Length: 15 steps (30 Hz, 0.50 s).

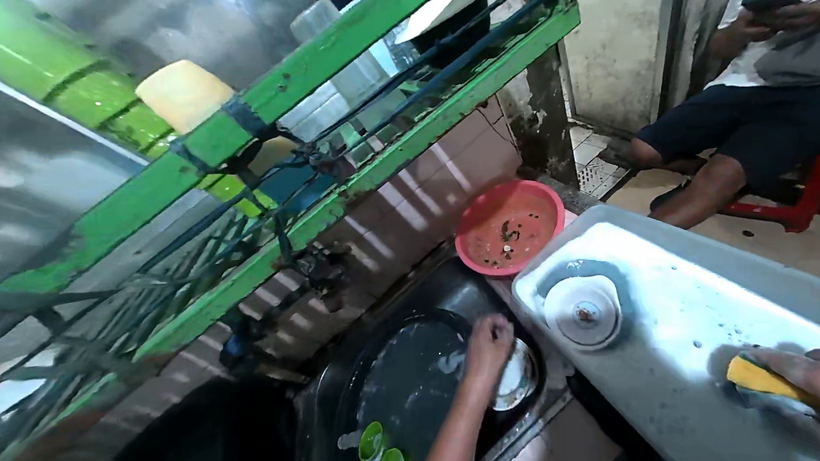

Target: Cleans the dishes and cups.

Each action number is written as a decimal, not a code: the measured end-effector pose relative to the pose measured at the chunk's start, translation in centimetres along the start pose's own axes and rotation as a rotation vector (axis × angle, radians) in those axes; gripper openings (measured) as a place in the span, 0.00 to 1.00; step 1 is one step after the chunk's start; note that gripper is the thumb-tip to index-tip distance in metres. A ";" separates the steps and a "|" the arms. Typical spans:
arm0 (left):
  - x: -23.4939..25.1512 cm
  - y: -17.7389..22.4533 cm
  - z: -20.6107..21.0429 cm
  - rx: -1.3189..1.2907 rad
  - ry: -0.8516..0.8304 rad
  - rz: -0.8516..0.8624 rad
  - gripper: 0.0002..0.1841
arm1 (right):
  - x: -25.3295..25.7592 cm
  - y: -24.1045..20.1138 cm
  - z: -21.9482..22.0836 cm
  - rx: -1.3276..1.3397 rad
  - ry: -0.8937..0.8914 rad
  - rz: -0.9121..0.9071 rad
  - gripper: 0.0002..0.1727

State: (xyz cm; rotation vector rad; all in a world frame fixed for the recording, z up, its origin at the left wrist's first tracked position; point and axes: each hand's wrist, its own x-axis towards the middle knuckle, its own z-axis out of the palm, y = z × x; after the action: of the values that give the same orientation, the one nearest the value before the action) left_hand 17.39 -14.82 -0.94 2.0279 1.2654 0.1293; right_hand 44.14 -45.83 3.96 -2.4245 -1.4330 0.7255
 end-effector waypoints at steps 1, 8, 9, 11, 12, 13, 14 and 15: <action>0.2 -2.0 1.3 0.090 -0.129 -0.111 0.23 | 0.0 -0.1 0.0 -0.006 -0.011 0.014 0.29; 1.2 -7.1 8.6 0.557 -0.333 -0.344 0.50 | 0.3 -0.2 -0.1 -0.056 -0.071 0.014 0.30; 1.0 -7.1 8.5 0.550 -0.313 -0.330 0.47 | 0.3 -0.2 -0.1 -0.061 -0.078 0.008 0.30; 0.4 -7.3 7.4 0.492 -0.311 -0.309 0.39 | 0.4 -0.2 -0.1 -0.068 -0.092 0.005 0.31; 0.1 -7.8 6.8 0.442 -0.297 -0.311 0.34 | 0.3 -0.2 -0.1 -0.070 -0.091 0.004 0.31; -0.1 -8.3 6.0 0.379 -0.273 -0.325 0.30 | 0.3 -0.1 -0.1 -0.069 -0.090 0.004 0.30; -0.5 -8.5 5.2 0.309 -0.244 -0.352 0.28 | 0.3 -0.1 -0.1 -0.068 -0.091 0.008 0.30; -1.0 -8.9 4.5 0.236 -0.202 -0.381 0.26 | 0.3 -0.1 -0.1 -0.071 -0.095 0.013 0.31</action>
State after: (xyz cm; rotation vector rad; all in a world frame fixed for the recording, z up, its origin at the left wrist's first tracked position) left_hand 12.28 -15.81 -9.50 1.8909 1.5646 -0.4108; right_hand 44.22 -45.50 3.95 -2.4852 -1.5035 0.8167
